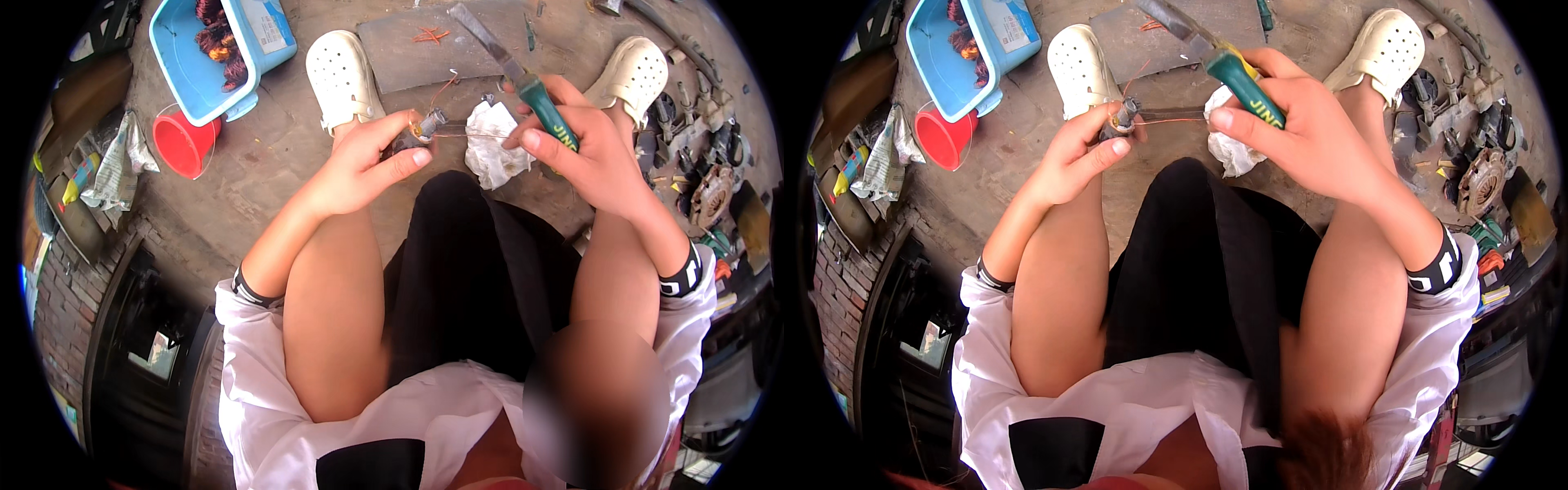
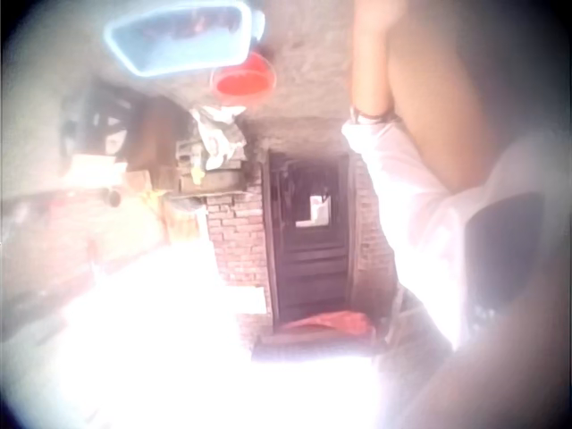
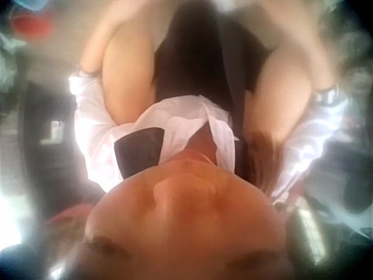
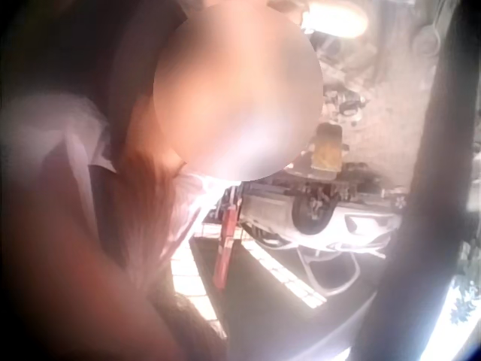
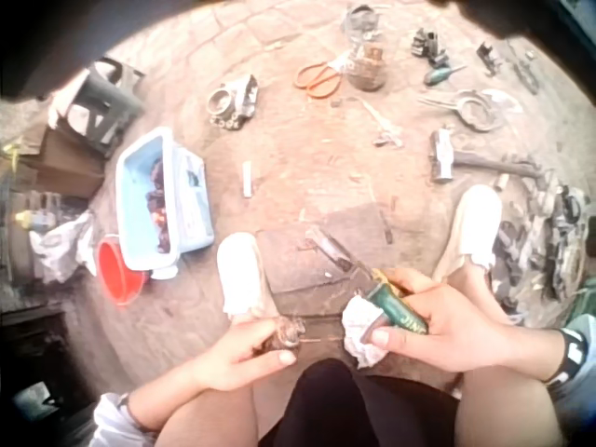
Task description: The person sits on the floor and uses pliers to strip insulation from a small wire. They then twist the exposed strands and appear to connect or prepare the wire for further assembly.
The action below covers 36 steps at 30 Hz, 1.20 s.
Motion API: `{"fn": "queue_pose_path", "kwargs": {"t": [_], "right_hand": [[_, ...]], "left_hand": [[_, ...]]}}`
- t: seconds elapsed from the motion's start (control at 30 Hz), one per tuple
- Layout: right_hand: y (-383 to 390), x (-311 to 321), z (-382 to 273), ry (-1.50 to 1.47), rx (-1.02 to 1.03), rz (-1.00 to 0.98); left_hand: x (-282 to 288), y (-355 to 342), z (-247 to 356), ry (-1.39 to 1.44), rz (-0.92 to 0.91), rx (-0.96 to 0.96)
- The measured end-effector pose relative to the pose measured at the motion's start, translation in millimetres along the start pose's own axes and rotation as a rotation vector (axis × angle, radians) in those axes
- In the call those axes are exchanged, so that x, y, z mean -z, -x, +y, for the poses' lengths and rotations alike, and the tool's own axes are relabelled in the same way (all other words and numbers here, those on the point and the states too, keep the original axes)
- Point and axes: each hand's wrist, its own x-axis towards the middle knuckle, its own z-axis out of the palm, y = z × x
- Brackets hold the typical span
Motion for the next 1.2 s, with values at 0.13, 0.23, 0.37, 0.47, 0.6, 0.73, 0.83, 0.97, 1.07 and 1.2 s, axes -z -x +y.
{"fn": "queue_pose_path", "kwargs": {"t": [0.13,0.23,0.37,0.47,0.6,0.73,0.83,0.97,1.07,1.2], "right_hand": [[-10.2,-7.9,10.3,-0.001,0.054,0.12],[-16.4,-11.1,6.2,-0.059,0.072,0.059],[-17.4,-11.7,0.3,-0.113,0.13,0.071],[-15.1,-7.0,-14.1,-0.087,0.063,0.057],[-14.8,-2.8,-10.9,-0.166,0.003,0.112],[-16.4,2.6,-4.9,-0.225,-0.076,0.149],[-15.1,-1.2,-6.1,-0.245,-0.104,0.2],[-12.6,0.1,-3.1,-0.189,-0.091,0.159],[-12.6,0.2,-6.8,-0.082,0.073,0.142],[-11.0,2.2,-14.8,-0.064,0.158,0.056]], "left_hand": [[-7.5,-7.2,13.0,-0.414,0.077,-0.186],[-12.5,-12.1,21.7,-0.559,0.117,-0.257],[-11.6,-11.3,21.5,-0.61,0.114,-0.238],[-9.6,-6.9,19.4,-0.303,0.117,0.057],[-5.4,-7.8,7.1,0.396,-0.001,0.055],[-3.5,-4.0,0.9,0.446,-0.123,-0.067],[-4.6,-4.8,4.8,0.1,-0.029,-0.239],[5.9,-12.3,14.2,-0.557,0.11,-0.512],[6.5,-10.8,14.1,-0.639,0.167,-0.526],[6.2,-9.7,14.4,-0.693,0.201,-0.533]]}}
